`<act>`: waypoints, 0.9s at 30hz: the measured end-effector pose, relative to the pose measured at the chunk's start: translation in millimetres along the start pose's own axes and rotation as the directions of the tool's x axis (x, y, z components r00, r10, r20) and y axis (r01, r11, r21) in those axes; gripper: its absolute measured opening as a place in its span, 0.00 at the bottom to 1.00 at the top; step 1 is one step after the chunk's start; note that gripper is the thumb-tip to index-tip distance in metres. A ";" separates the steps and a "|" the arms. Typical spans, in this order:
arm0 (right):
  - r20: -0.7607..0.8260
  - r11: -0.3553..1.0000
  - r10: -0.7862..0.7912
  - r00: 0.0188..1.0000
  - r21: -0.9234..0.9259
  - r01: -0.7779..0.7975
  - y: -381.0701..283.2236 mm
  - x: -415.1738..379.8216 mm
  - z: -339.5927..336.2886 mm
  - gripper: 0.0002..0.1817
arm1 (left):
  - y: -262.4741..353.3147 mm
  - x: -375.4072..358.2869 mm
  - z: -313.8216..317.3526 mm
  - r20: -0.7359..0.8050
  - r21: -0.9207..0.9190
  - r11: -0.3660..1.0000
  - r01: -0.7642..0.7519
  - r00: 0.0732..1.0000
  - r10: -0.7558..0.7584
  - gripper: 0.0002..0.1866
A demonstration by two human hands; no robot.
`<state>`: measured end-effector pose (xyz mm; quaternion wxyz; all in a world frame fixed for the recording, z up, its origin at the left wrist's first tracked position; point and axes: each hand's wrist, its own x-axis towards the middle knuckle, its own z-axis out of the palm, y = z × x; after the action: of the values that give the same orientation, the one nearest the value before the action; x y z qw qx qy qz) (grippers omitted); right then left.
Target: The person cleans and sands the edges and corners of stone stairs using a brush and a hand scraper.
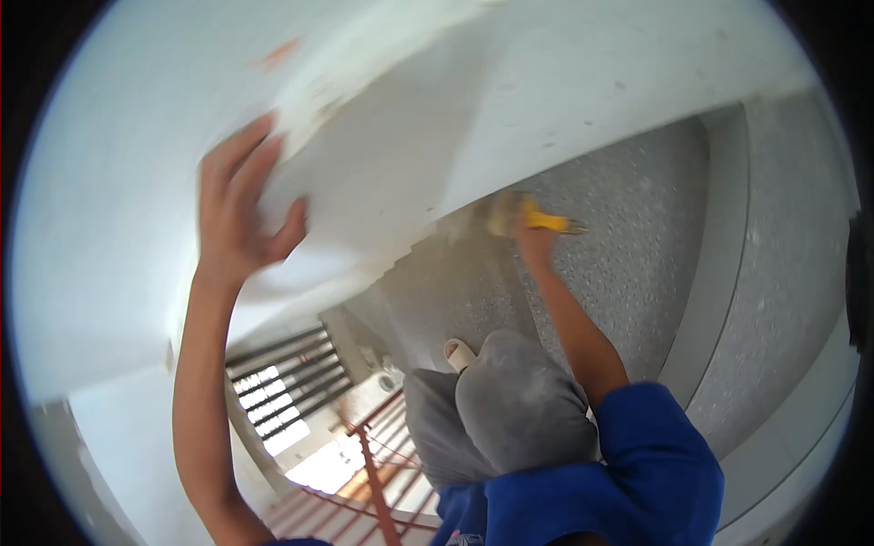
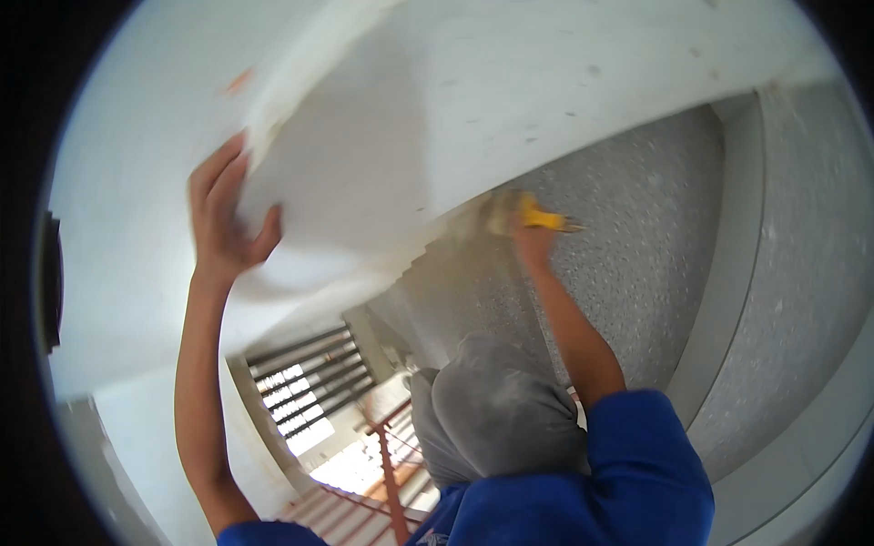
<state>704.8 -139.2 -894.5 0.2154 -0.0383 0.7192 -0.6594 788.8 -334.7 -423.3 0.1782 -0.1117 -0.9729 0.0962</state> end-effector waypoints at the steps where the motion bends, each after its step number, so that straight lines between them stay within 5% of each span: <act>1: -0.008 0.965 0.218 0.976 0.154 -0.214 9.6 7.0 -29.5 0.12 | -4.0 -4.3 -0.9 0.001 -0.008 1.000 0.006 1.000 -0.006 0.35; 3: -0.192 0.825 0.412 0.891 0.493 -0.275 -23.1 2.5 -77.7 0.13 | -4.3 -7.0 -2.7 -0.020 0.026 1.000 0.012 1.000 -0.012 0.34; 7: -0.304 0.931 0.313 0.900 0.286 -0.227 -11.8 0.0 -150.6 0.13 | -5.1 -16.6 -1.7 -0.043 0.045 0.998 0.032 0.999 -0.030 0.32; 11: -0.252 0.931 0.274 0.928 0.312 -0.190 -32.9 -27.6 -171.3 0.15 | 1.6 -15.8 -7.5 -0.051 0.062 0.997 0.039 0.998 -0.036 0.31; 14: -0.195 0.926 0.290 0.937 0.303 -0.224 -24.9 -37.5 -184.6 0.16 | -7.0 -13.9 -13.3 0.116 0.029 0.998 0.061 0.991 -0.064 0.32; 16: -0.138 0.912 0.287 0.948 0.342 -0.227 -17.4 -45.1 -196.3 0.16 | -1.5 -16.6 -9.7 0.005 0.048 0.997 0.059 0.998 -0.060 0.31; 19: -0.160 0.971 0.232 0.959 0.098 -0.219 -51.7 -74.9 -202.0 0.17 | -5.2 -19.4 -2.8 -0.080 0.016 0.999 0.035 0.996 -0.033 0.30; 22: -0.139 0.980 0.041 0.989 -0.188 -0.067 -18.4 -87.6 -235.1 0.18 | -9.9 -23.0 0.5 -0.083 -0.048 0.999 0.019 0.996 -0.023 0.30; 25: -0.146 0.735 -0.044 0.988 -0.675 -0.067 -16.4 -135.3 -270.6 0.18 | -11.0 -19.1 -4.1 -0.054 -0.110 0.994 -0.021 0.998 0.015 0.32; 27: -0.404 0.454 0.131 0.905 -0.788 -0.417 20.7 -159.0 -290.8 0.18 | -6.7 -16.8 -4.0 -0.008 -0.126 0.992 -0.023 1.000 0.022 0.34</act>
<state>748.5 188.5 -862.4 0.1658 0.0729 0.9691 -0.1673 804.3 -344.7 -423.6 0.1731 -0.1341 -0.9750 0.0363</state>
